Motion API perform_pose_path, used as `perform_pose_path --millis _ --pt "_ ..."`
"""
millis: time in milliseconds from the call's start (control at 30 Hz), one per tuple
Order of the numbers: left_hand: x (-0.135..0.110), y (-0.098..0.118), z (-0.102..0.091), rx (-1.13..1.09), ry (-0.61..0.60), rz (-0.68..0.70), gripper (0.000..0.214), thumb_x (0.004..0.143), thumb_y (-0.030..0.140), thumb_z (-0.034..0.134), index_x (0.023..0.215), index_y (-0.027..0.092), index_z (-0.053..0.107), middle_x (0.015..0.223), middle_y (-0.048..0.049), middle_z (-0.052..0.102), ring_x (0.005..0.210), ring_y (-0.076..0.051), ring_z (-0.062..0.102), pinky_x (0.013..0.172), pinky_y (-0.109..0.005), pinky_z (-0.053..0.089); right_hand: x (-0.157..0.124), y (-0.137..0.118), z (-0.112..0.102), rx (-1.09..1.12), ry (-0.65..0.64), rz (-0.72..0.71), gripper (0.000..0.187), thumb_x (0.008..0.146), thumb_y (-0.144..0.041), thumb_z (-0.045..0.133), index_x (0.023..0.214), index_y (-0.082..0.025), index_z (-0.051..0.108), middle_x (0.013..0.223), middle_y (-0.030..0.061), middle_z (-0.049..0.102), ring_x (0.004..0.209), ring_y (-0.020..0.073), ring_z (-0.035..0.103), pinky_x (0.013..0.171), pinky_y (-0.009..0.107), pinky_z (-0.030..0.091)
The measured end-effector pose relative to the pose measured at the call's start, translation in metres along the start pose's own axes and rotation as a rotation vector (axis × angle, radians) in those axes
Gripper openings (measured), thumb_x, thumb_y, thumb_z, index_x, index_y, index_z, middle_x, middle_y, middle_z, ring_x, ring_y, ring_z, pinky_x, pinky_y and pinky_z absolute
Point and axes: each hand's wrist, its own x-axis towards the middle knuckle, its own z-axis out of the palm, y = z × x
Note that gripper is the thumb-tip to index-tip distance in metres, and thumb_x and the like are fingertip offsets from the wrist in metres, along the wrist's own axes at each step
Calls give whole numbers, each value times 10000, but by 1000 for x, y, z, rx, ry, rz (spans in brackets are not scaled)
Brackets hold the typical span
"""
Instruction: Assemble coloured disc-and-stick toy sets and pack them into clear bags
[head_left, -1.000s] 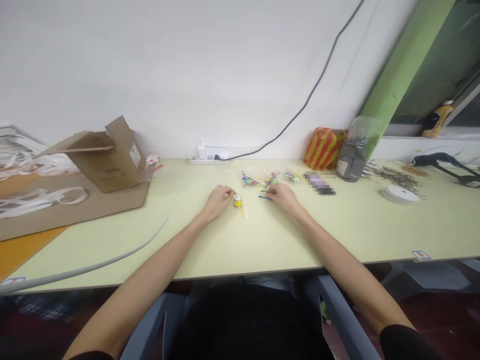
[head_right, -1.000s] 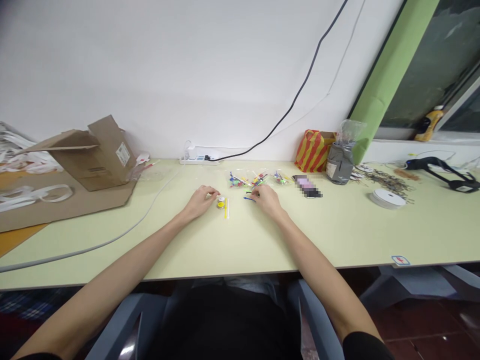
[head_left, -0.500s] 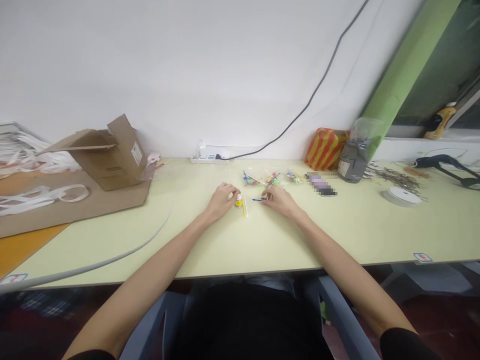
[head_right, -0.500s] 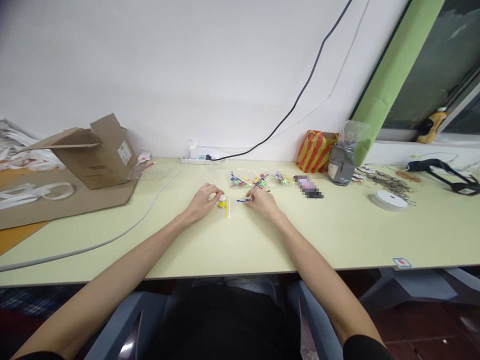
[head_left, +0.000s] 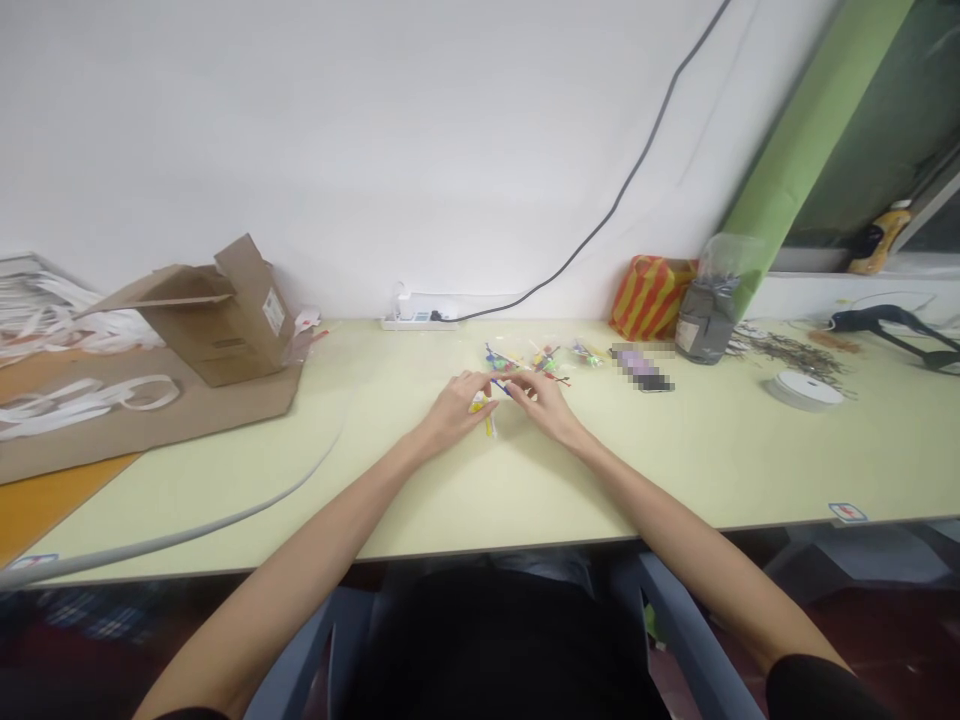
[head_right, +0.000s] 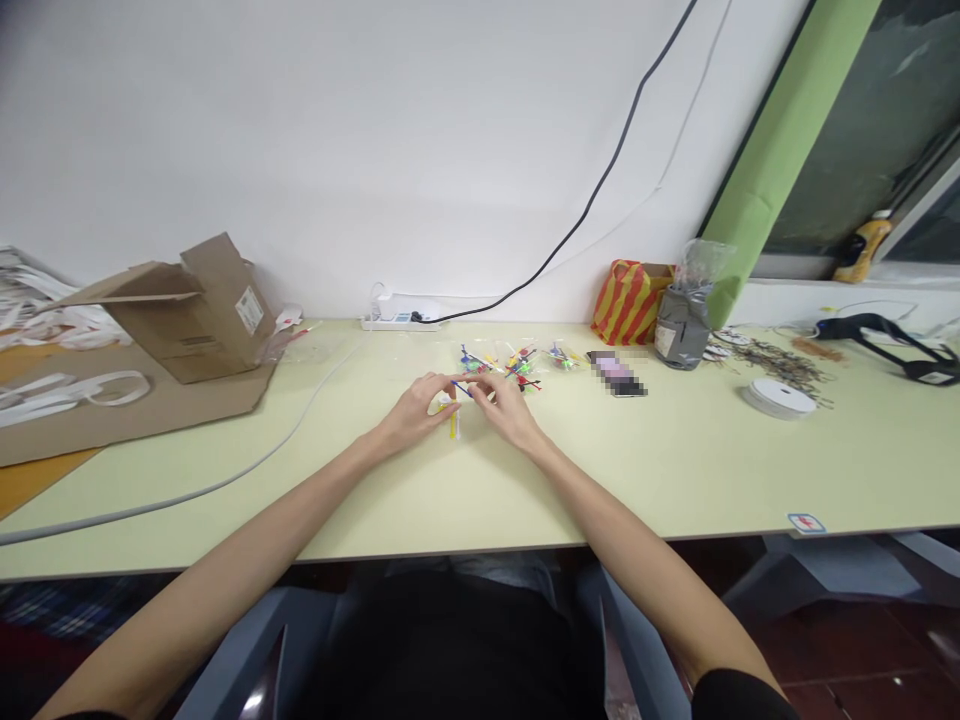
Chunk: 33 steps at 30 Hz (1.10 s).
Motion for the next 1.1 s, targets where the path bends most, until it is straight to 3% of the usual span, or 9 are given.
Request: perform_pose_path --millis 233,367,500,667,733,867,1000,1100 --pt "3 2 0 0 -26 30 267 970 422 548 1140 224 606 999 -66 667 958 -229 584 871 -367 435 -2 -1 13 412 -50 74 369 919 -576 567 1002 -243 431 794 -13 634 710 150 601 682 281 466" --pt "3 4 1 26 -22 51 230 977 416 537 1005 204 622 968 -72 653 931 -230 575 838 -358 440 -2 -6 18 547 -79 113 425 873 -623 609 940 -258 402 778 -25 612 720 155 610 644 270 479" --pt "1 2 2 38 16 39 197 982 374 532 982 205 634 999 -73 644 962 -228 574 858 -360 445 -4 -10 18 493 -111 82 391 902 -615 570 939 -247 442 847 -4 618 769 156 622 668 273 499" --pt "1 -3 -3 151 -21 57 176 962 349 550 989 196 634 1011 -82 642 970 -239 570 876 -383 438 -7 -14 14 116 -58 -39 293 933 -516 577 959 -225 559 901 33 640 838 176 603 720 278 472" --pt "1 -5 -6 203 -40 61 190 960 366 549 951 196 633 971 -82 637 949 -242 567 858 -385 434 -7 -16 14 58 -38 -70 269 953 -488 547 1010 -228 588 931 43 656 850 183 609 744 287 473" --pt "2 -2 -8 261 -47 87 254 990 411 497 962 193 623 968 -91 637 944 -247 569 849 -391 422 -9 -19 14 84 -51 -101 239 981 -449 490 1086 -240 542 910 34 674 846 192 636 792 310 471" --pt "2 6 -7 217 -49 84 238 1011 358 452 1129 205 592 1054 -98 643 1009 -250 574 881 -391 412 -9 -19 13 155 -50 -44 249 973 -490 495 1019 -247 470 846 13 661 820 197 646 751 306 463" --pt "2 12 -6 155 -58 67 218 1016 343 428 1132 210 556 1057 -86 637 998 -237 581 878 -374 418 -7 -16 14 296 -66 -14 315 944 -548 538 980 -245 459 874 12 654 850 196 660 763 308 469"
